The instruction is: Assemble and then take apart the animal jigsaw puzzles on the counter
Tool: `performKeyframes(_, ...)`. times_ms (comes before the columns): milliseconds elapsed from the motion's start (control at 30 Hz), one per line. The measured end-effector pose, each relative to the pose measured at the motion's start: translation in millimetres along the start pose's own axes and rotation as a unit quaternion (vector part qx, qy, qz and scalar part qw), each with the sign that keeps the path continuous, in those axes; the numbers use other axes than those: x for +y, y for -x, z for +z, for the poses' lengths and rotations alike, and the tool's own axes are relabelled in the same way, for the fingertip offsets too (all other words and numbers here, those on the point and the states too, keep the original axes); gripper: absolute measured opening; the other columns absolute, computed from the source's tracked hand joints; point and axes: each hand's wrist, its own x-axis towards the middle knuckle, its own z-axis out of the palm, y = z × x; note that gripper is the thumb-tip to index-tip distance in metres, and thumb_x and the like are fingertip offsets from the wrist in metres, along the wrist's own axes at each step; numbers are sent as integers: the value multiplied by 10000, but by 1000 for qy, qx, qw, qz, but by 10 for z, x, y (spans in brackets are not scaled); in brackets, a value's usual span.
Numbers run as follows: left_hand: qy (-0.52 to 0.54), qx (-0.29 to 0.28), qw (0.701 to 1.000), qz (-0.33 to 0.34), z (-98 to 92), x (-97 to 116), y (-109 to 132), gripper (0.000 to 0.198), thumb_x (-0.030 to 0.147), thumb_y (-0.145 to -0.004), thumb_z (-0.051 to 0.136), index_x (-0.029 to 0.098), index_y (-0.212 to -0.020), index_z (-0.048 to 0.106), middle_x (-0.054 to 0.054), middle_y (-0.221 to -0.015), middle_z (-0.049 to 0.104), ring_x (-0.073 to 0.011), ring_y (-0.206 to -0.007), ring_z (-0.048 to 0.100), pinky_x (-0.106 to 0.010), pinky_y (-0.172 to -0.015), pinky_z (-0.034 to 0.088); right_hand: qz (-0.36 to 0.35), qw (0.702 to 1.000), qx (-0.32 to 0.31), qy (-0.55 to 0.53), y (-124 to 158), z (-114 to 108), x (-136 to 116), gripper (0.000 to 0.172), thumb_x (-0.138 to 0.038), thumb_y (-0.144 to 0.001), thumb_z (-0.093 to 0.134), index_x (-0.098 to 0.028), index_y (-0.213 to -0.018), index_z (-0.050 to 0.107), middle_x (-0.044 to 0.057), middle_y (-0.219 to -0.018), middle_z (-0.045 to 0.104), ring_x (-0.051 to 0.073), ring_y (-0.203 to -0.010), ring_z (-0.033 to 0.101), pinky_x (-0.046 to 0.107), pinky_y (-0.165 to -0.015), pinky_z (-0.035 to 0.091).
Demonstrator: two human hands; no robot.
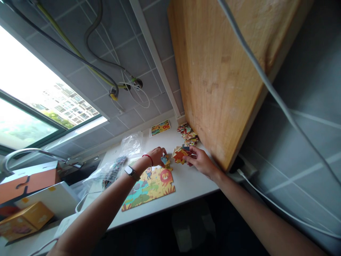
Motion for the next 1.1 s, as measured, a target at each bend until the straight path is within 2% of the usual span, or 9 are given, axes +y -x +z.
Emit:
performKeyframes(133, -2, 35, 999, -8, -38, -1, 43, 659, 373, -539, 956, 204, -1100, 654, -87, -1110, 679, -267, -965, 681, -320, -825, 513, 6, 1000, 3, 3, 16, 9, -45, 447, -515, -724, 839, -217, -969, 614, 27, -961, 697, 142, -704, 629, 268, -589, 519)
performKeyframes(300, 18, 56, 998, -4, -176, -53, 161, 367, 367, -634, 870, 216, -901, 668, -10, -830, 709, -205, -761, 657, -261, -650, 439, 4, 1000, 9, 1, 13, 21, -56, 484, -542, -700, 844, -221, -982, 615, 24, -948, 701, 136, -674, 612, 265, -566, 499)
performKeyframes(433, 99, 57, 991, 77, -416, -29, 354, 259, 380, -682, 848, 208, -793, 688, 8, -743, 704, -160, -696, 632, -248, -642, 442, -5, 1000, 20, 7, 16, 26, -61, 446, -540, -732, 820, -216, -956, 609, 14, -902, 685, 115, -618, 578, 262, -547, 470)
performKeyframes(533, 238, 39, 961, 138, -503, 116, 475, 294, 441, -737, 834, 193, -827, 705, -18, -789, 727, -156, -715, 662, -260, -681, 511, -8, 1000, 28, 9, 17, 17, -57, 456, -543, -727, 828, -212, -938, 597, 10, -896, 672, 112, -609, 580, 268, -547, 477)
performKeyframes(600, 306, 58, 937, 157, -458, 261, 482, 314, 454, -748, 836, 182, -842, 712, -51, -881, 740, -173, -789, 692, -279, -723, 556, -8, 1000, 22, 10, 12, 6, -41, 480, -554, -717, 839, -211, -949, 595, 13, -899, 677, 119, -621, 595, 269, -547, 487)
performKeyframes(667, 328, 119, 923, 162, -352, 405, 422, 321, 436, -720, 867, 173, -819, 713, -102, -1088, 723, -202, -923, 698, -300, -770, 582, -9, 1000, 14, 6, 2, -8, -17, 504, -565, -711, 846, -210, -975, 604, 22, -919, 686, 128, -640, 617, 266, -545, 498)
performKeyframes(767, 351, 202, 906, 122, -172, 554, 263, 340, 386, -669, 909, 157, -823, 711, -155, -1347, 613, -252, -1061, 674, -339, -800, 606, -5, 1000, 3, -5, -16, -26, 15, 534, -561, -695, 861, -209, -1025, 630, 30, -947, 690, 141, -672, 650, 270, -565, 532)
performKeyframes(933, 486, 132, 860, 85, -10, 595, 63, 477, 407, -648, 923, 156, -897, 602, -72, -917, 714, -191, -776, 707, -318, -661, 617, -1, 1000, -5, -20, -23, -26, 15, 478, -530, -728, 835, -228, -1069, 688, 55, -1022, 716, 173, -741, 683, 329, -650, 602)
performKeyframes(1100, 453, 211, 864, 56, 90, 580, 61, 516, 316, -675, 889, 200, -1011, 516, -16, -902, 686, -151, -705, 695, -258, -615, 570, 16, 999, -13, -41, 2, -8, -26, 458, -518, -799, 778, -232, -1149, 704, 79, -1133, 726, 204, -862, 716, 353, -739, 612)
